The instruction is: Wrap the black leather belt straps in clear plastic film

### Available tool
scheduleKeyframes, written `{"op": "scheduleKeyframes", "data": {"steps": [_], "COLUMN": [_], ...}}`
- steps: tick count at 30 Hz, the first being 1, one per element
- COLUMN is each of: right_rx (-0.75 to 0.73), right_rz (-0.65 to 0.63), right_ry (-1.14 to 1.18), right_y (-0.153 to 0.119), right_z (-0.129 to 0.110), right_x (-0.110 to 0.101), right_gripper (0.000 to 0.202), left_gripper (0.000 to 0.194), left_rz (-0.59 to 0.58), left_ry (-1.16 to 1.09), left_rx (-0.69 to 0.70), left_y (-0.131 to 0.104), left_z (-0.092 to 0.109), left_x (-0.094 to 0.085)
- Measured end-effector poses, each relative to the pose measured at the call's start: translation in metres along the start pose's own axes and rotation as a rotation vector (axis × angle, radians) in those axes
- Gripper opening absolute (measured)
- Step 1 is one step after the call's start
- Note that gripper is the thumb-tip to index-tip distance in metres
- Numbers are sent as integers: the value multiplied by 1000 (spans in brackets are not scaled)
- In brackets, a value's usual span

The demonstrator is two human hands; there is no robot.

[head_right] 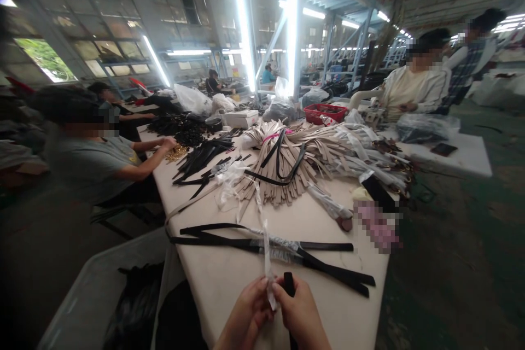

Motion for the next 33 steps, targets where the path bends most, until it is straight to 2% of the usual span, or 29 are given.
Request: {"op": "scheduleKeyframes", "data": {"steps": [6, 10, 13, 16, 19, 24, 27, 29, 31, 33], "right_rx": [-32, -86, -126, -257, -444, -610, -582, -482, -372, -317], "right_rz": [38, 64, 60, 67, 97, 89, 6, -90, -191, -182], "right_ry": [-41, -174, -360, -594, -828, -1153, -1275, -1261, -1159, -1028], "right_y": [-26, -40, -49, -60, -70, -75, -72, -70, -68, -66], "right_z": [-3, -5, -12, -22, -27, -10, 5, 8, 3, -12], "right_x": [-10, -18, -23, -23, -21, -23, -24, -23, -19, -16], "right_gripper": [50, 42, 33, 23, 23, 33, 40, 36, 28, 18], "left_gripper": [33, 33, 34, 34, 32, 31, 32, 31, 30, 28], "left_rz": [-22, 10, 67, 113, 141, 238, 260, 265, 261, 239], "left_ry": [-131, -150, -114, -21, 75, 152, 143, 143, 153, 163], "left_rx": [55, 83, 110, 120, 114, 118, 118, 128, 134, 129], "left_y": [5, 14, 19, 23, 25, 27, 28, 27, 25, 21], "left_z": [-3, -4, -1, 4, 11, 25, 31, 32, 31, 28], "left_x": [16, 13, 9, 6, 5, 3, 2, 1, 2, 5]}}
Point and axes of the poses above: each hand's wrist, its own y-axis towards the middle knuckle, its own x-axis out of the palm, z = x × y, the point moved 3 cm from there along y, towards the middle knuckle, and after that the axes turned 10 degrees about -z, right-handed, at the moved point
